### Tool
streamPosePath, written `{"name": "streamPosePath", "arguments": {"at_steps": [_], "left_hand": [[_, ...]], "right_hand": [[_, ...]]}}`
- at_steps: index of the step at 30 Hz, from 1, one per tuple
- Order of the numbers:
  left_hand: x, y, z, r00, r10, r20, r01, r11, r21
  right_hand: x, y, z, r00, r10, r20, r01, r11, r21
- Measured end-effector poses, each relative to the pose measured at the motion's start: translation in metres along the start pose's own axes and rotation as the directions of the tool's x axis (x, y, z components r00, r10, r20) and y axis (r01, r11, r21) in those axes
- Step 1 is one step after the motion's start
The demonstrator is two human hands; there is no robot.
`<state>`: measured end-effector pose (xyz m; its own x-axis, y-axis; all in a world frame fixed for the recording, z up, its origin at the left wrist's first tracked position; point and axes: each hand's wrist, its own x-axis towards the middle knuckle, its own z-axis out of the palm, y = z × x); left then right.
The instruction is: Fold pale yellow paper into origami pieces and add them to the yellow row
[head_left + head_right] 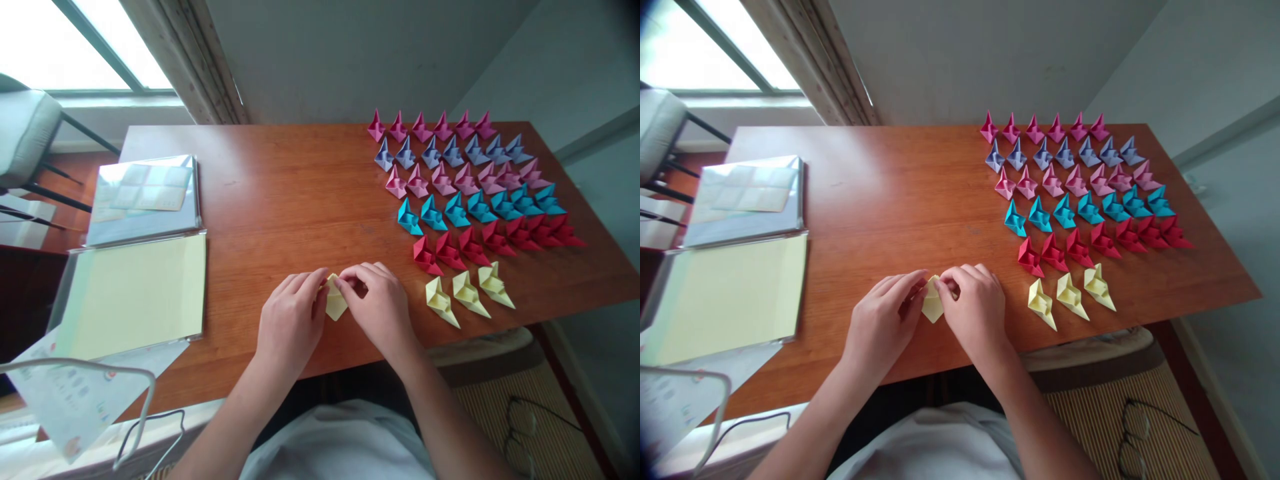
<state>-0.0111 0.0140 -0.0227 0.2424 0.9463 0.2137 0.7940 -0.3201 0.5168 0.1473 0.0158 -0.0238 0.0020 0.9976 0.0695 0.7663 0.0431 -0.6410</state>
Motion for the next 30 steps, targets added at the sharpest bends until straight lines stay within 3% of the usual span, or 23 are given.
{"name": "streamPosePath", "arguments": {"at_steps": [14, 20, 24, 30], "left_hand": [[0.0, 0.002, 0.0, 1.0, -0.024, 0.002, 0.024, 1.0, 0.017], [0.0, -0.001, -0.004, 0.998, -0.016, 0.059, 0.018, 0.999, -0.044], [-0.001, -0.004, -0.006, 0.997, 0.006, 0.076, -0.002, 0.999, -0.052], [-0.004, -0.005, -0.006, 0.997, 0.047, 0.063, -0.045, 0.998, -0.032]], "right_hand": [[0.0, 0.0, 0.002, 1.0, -0.003, 0.002, 0.003, 1.0, -0.021], [-0.004, 0.009, -0.004, 0.998, -0.065, -0.005, 0.065, 0.994, 0.089], [-0.007, 0.016, -0.011, 0.986, -0.15, 0.068, 0.14, 0.981, 0.131], [-0.012, 0.016, -0.012, 0.966, -0.222, 0.129, 0.221, 0.975, 0.027]]}}
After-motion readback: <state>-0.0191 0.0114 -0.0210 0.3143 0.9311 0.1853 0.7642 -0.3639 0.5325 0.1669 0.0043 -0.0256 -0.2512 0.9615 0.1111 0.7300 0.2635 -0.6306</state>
